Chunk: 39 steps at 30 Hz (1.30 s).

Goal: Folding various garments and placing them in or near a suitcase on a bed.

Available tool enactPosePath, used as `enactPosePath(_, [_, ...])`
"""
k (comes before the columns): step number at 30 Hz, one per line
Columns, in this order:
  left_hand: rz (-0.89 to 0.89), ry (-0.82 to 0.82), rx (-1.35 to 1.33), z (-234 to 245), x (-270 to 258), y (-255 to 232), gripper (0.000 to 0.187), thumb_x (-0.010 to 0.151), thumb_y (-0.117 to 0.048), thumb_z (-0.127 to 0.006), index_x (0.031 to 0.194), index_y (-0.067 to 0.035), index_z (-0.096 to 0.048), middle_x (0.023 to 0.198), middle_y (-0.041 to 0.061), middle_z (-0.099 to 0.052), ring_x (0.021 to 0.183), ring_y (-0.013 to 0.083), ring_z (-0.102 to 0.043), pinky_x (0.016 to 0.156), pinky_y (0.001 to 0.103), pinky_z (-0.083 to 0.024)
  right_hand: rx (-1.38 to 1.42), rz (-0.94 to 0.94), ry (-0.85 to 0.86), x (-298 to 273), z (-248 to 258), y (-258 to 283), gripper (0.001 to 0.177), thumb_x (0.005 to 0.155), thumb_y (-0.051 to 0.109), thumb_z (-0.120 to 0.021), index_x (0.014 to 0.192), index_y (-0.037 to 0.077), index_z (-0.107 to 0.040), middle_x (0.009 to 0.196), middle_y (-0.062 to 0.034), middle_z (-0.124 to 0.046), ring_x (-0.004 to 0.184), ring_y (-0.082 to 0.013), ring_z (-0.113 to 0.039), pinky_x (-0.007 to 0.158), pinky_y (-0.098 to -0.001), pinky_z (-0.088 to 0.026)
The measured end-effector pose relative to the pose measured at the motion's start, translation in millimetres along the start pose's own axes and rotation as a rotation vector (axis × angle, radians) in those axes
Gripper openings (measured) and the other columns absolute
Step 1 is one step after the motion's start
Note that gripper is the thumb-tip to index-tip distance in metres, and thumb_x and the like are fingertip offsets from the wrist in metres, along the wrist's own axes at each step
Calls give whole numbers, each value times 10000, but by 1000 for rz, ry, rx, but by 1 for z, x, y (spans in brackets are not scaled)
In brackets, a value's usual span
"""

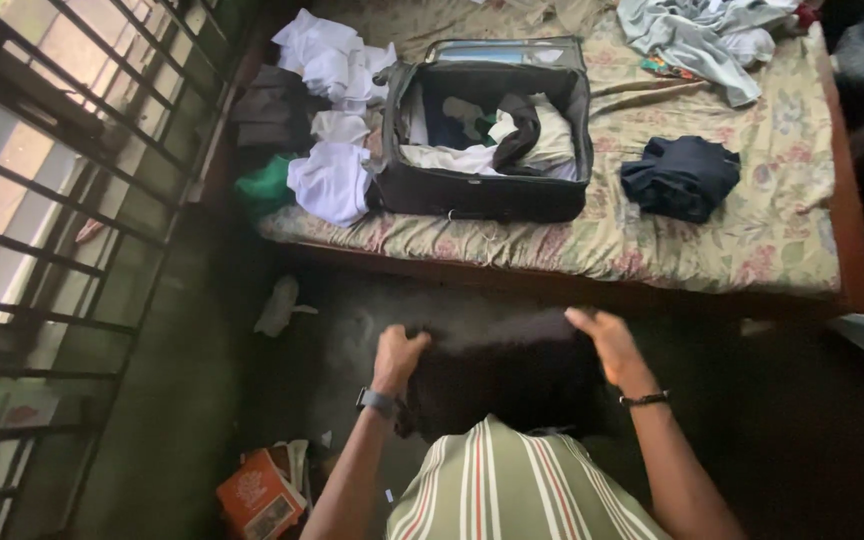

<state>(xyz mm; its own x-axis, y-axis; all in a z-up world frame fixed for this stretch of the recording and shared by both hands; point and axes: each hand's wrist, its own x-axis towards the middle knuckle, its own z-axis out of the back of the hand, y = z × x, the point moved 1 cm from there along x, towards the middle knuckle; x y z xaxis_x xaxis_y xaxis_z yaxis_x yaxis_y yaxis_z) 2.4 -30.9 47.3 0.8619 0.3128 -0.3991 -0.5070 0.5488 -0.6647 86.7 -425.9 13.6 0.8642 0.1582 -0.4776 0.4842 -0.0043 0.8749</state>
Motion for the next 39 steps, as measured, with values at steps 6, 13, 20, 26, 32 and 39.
enactPosePath(6, [110,-276,90,62,13,-51,513,926,-442,-643,881,60,-736,817,254,-728,711,312,-728,675,454,-546,166,109,-214,-28,-19,110,416,846,298,-802,1121,-5,-729,1096,-98,-750,972,-217,-699,947,-382,-528])
enactPosePath(13, [-38,-413,-169,76,31,-31,540,1084,-355,-702,876,135,-617,794,297,-563,770,460,-579,699,477,-472,-198,121,-324,-36,-7,131,339,845,299,-848,991,8,-753,950,-65,-737,858,-134,-658,820,-289,-504])
enactPosePath(20, [-388,-307,-406,119,-24,-115,399,926,-109,-727,1321,-89,-669,988,93,-617,926,223,-552,840,385,-441,-585,422,-447,-40,-7,157,491,883,394,-858,1029,-20,-639,814,-124,-615,748,-206,-533,662,-390,-458])
enactPosePath(26, [-681,-434,217,151,-32,-122,425,747,25,-776,1150,-103,-737,1062,96,-634,1060,238,-556,998,372,-502,-1064,811,-383,-36,15,173,776,717,399,-912,1274,-15,-564,1130,-233,-672,1006,-357,-669,817,-475,-553])
enactPosePath(32, [-852,-338,-164,198,-64,-163,199,785,54,-702,930,-81,-725,1085,73,-690,1037,205,-604,926,331,-530,-1119,424,-201,-93,0,241,489,868,243,-806,1279,102,-582,1077,-145,-707,1044,-311,-691,915,-446,-549])
enactPosePath(39, [-699,-239,-569,197,4,-145,117,1001,-55,-689,907,-9,-636,864,24,-575,738,114,-484,660,274,-414,-853,1226,-161,-61,5,216,308,948,-76,-536,1226,-20,-658,1253,-215,-637,1186,-339,-586,1041,-453,-455])
